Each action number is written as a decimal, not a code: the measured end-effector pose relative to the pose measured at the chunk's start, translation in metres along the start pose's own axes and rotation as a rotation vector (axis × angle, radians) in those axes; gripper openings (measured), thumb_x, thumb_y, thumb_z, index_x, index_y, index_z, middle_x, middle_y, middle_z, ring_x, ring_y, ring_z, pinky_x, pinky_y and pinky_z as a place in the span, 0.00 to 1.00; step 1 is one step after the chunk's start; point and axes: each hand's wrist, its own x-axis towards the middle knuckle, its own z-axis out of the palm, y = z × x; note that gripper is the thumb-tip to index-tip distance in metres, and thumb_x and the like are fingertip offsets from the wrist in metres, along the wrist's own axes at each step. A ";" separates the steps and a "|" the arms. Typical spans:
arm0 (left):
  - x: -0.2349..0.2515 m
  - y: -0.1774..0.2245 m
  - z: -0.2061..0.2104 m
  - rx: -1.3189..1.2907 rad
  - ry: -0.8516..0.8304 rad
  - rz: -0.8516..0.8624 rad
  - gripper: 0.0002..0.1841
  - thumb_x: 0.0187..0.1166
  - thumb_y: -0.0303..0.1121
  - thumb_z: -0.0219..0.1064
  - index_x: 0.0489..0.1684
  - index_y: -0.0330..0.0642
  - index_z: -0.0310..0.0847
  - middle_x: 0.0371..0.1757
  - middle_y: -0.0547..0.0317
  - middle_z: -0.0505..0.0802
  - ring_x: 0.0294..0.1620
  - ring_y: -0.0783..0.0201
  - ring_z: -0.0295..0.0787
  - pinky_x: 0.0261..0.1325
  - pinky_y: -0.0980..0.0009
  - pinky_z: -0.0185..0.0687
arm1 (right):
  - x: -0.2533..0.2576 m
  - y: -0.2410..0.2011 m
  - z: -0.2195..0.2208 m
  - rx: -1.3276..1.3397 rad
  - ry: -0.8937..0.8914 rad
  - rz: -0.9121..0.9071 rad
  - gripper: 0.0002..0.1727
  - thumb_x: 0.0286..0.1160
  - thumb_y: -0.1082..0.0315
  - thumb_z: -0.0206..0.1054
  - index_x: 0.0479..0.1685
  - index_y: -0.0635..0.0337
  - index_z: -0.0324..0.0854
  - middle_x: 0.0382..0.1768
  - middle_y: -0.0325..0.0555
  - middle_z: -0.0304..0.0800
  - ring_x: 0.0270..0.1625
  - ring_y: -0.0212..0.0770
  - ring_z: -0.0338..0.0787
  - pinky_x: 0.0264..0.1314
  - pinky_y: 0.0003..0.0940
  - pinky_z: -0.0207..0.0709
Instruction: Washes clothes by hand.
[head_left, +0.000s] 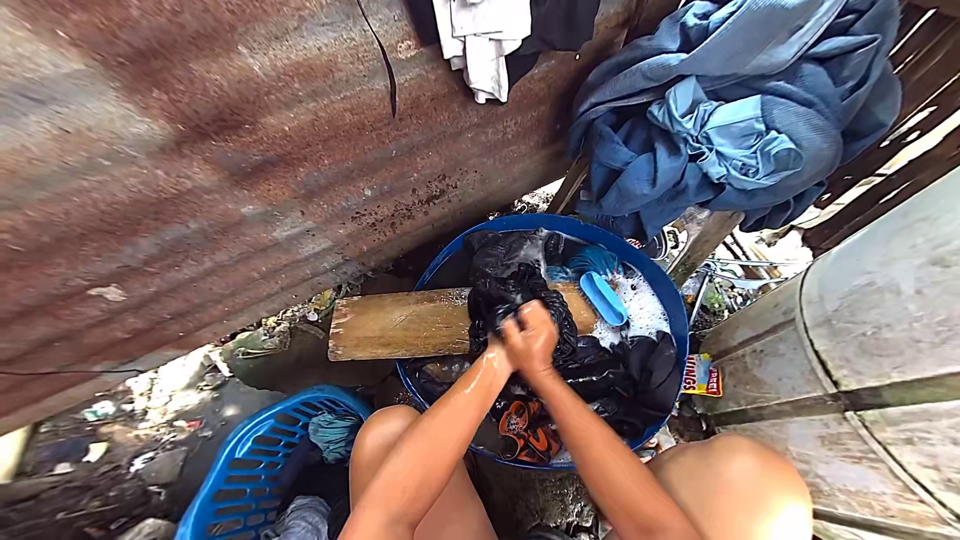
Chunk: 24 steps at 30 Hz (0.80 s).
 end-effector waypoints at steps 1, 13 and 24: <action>-0.009 0.007 0.011 -0.019 0.053 -0.023 0.20 0.96 0.36 0.46 0.75 0.32 0.71 0.73 0.37 0.80 0.71 0.48 0.77 0.71 0.49 0.74 | 0.017 0.013 -0.016 0.003 -0.055 0.143 0.17 0.81 0.65 0.66 0.46 0.76 0.86 0.50 0.70 0.90 0.57 0.67 0.89 0.60 0.68 0.79; -0.009 0.038 -0.008 0.288 -0.151 0.102 0.36 0.90 0.62 0.47 0.80 0.39 0.72 0.78 0.38 0.79 0.78 0.44 0.75 0.78 0.42 0.68 | 0.074 0.033 -0.051 -0.058 -0.170 0.392 0.20 0.87 0.63 0.59 0.50 0.78 0.82 0.50 0.76 0.88 0.58 0.71 0.88 0.62 0.71 0.75; -0.055 0.079 -0.029 0.123 -0.125 0.461 0.28 0.89 0.49 0.60 0.80 0.42 0.69 0.68 0.50 0.87 0.67 0.60 0.85 0.71 0.56 0.81 | 0.030 0.033 -0.044 0.645 -0.387 0.026 0.44 0.77 0.51 0.68 0.93 0.54 0.58 0.93 0.48 0.56 0.91 0.42 0.62 0.90 0.46 0.62</action>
